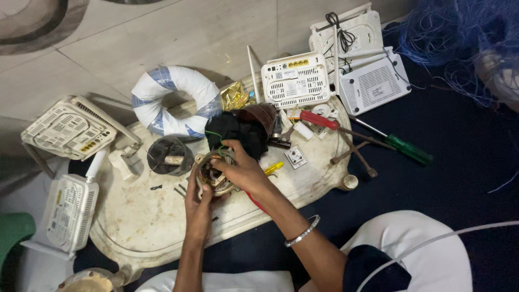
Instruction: The person sits on the floor and cleans a small electric motor component with a black cloth. They then pick up a motor stator, insert the cleaned component into it, and rotate the assembly to check the fit.
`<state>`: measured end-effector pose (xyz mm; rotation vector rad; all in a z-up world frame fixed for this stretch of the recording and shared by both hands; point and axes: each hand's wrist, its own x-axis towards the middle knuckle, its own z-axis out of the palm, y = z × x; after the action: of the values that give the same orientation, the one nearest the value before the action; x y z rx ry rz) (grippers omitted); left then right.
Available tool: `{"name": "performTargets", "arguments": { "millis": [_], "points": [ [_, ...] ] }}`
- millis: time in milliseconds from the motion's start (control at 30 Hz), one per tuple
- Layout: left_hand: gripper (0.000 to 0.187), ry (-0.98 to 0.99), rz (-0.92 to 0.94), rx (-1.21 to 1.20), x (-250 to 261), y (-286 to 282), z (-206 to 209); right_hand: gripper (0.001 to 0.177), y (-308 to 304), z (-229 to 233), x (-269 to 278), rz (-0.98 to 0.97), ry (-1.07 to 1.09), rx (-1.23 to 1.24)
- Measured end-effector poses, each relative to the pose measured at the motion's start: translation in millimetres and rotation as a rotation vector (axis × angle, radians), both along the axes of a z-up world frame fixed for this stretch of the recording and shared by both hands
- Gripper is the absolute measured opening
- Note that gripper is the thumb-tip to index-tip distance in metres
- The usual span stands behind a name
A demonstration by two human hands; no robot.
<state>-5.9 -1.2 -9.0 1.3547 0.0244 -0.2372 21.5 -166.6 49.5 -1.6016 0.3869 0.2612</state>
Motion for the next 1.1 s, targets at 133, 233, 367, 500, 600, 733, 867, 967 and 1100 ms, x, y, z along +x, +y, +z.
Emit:
{"name": "performTargets", "arguments": {
  "millis": [133, 233, 367, 500, 600, 733, 867, 967, 1100],
  "points": [
    [0.072, -0.028, -0.018, -0.041, 1, -1, 3, 0.067, -5, -2, 3, -0.023, 0.002, 0.104],
    [0.072, -0.094, -0.074, -0.011, -1, -5, 2, 0.066, -16, -5, 9, -0.017, 0.004, 0.150],
    [0.076, -0.159, -0.157, 0.095, -3, -9, 5, 0.064, -31, -2, 10, -0.042, 0.061, 0.210],
    [0.077, -0.105, -0.200, 0.012, -3, -19, 6, 0.062, -46, 4, 7, -0.033, 0.096, 0.206],
    [0.074, -0.014, -0.181, -0.088, -6, -24, 8, 0.060, -51, 15, 2, 0.002, 0.121, 0.121],
    [0.069, -0.076, -0.112, -0.066, 1, -32, 10, 0.057, -56, 32, -7, 0.094, 0.063, 0.027],
    [0.066, -0.026, -0.050, -0.110, 0, -43, 11, 0.056, -59, 41, -15, 0.180, 0.088, -0.220],
    [0.067, 0.002, -0.043, -0.093, -4, -47, 12, 0.063, -56, 39, -16, 0.197, 0.064, -0.305],
    [0.064, -0.150, -0.072, -0.003, -2, -46, 9, 0.060, -52, 28, -21, 0.099, 0.043, -0.091]
  ]
}}
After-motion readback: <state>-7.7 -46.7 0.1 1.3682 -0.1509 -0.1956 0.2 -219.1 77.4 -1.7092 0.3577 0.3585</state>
